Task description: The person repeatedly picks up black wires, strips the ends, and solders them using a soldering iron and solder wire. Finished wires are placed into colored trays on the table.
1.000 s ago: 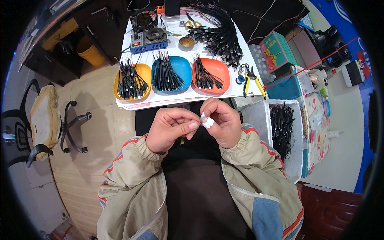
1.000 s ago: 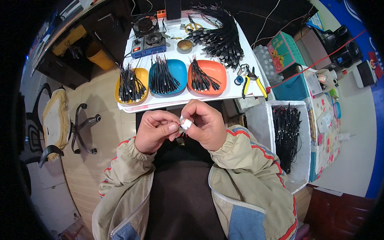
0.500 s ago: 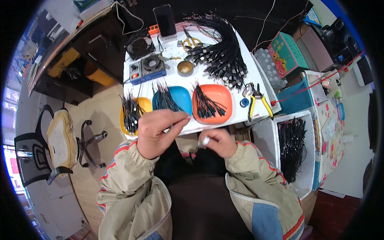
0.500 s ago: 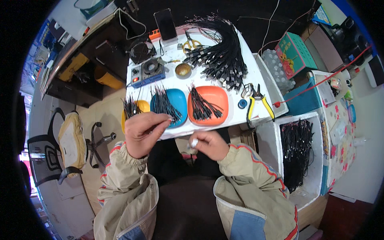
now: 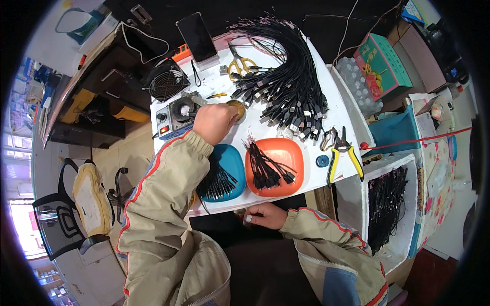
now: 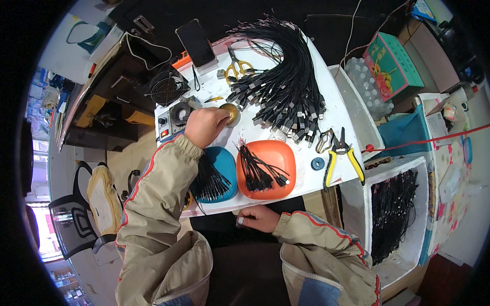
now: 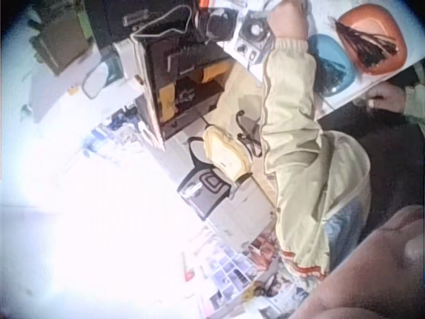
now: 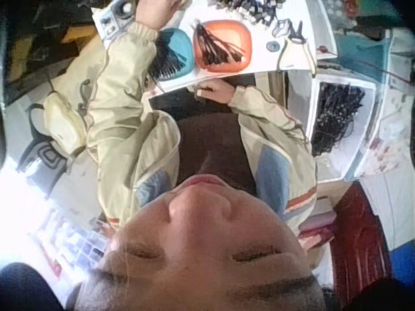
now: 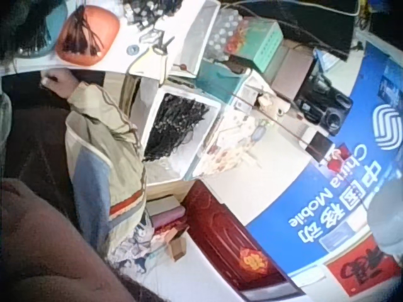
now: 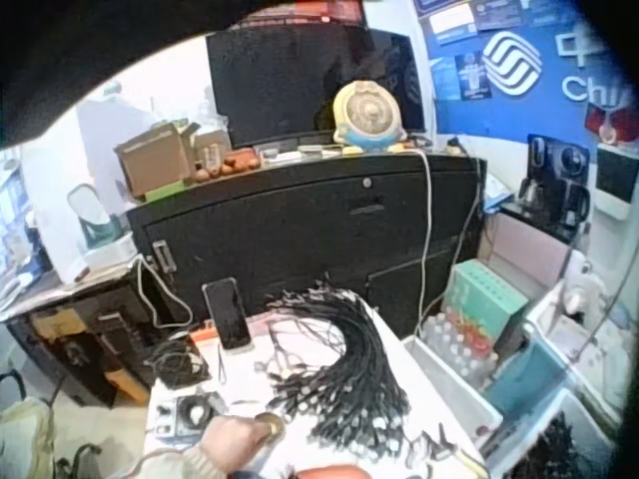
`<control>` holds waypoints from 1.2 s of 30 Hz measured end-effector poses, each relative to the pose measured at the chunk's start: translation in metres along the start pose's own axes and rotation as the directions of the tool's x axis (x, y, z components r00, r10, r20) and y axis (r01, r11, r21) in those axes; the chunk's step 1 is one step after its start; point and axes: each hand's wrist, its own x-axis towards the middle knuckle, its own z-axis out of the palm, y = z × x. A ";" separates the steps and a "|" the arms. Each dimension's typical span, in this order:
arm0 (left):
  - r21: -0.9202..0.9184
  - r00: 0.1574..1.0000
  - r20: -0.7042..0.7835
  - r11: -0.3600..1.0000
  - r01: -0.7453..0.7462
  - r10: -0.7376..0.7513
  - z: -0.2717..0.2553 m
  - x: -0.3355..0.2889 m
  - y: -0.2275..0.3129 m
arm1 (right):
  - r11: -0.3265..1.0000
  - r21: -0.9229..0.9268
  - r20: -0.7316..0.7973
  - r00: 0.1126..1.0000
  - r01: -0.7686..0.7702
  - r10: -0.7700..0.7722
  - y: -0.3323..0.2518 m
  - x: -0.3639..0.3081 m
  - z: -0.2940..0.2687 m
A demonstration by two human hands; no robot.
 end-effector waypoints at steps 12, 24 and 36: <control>-0.006 0.988 0.150 0.999 0.044 -0.042 0.017 0.024 -0.013 | 0.995 -0.098 0.058 0.998 0.004 0.002 -0.007 0.001 -0.006; -0.276 0.987 -0.107 0.957 0.086 -0.120 -0.020 0.005 -0.003 | 0.969 -0.208 -0.009 0.990 0.134 -0.139 0.001 0.002 -0.002; 0.025 0.942 -0.323 0.994 0.110 -0.096 -0.070 -0.059 -0.044 | 0.962 -0.271 -0.052 0.998 0.024 -0.040 0.005 0.003 0.004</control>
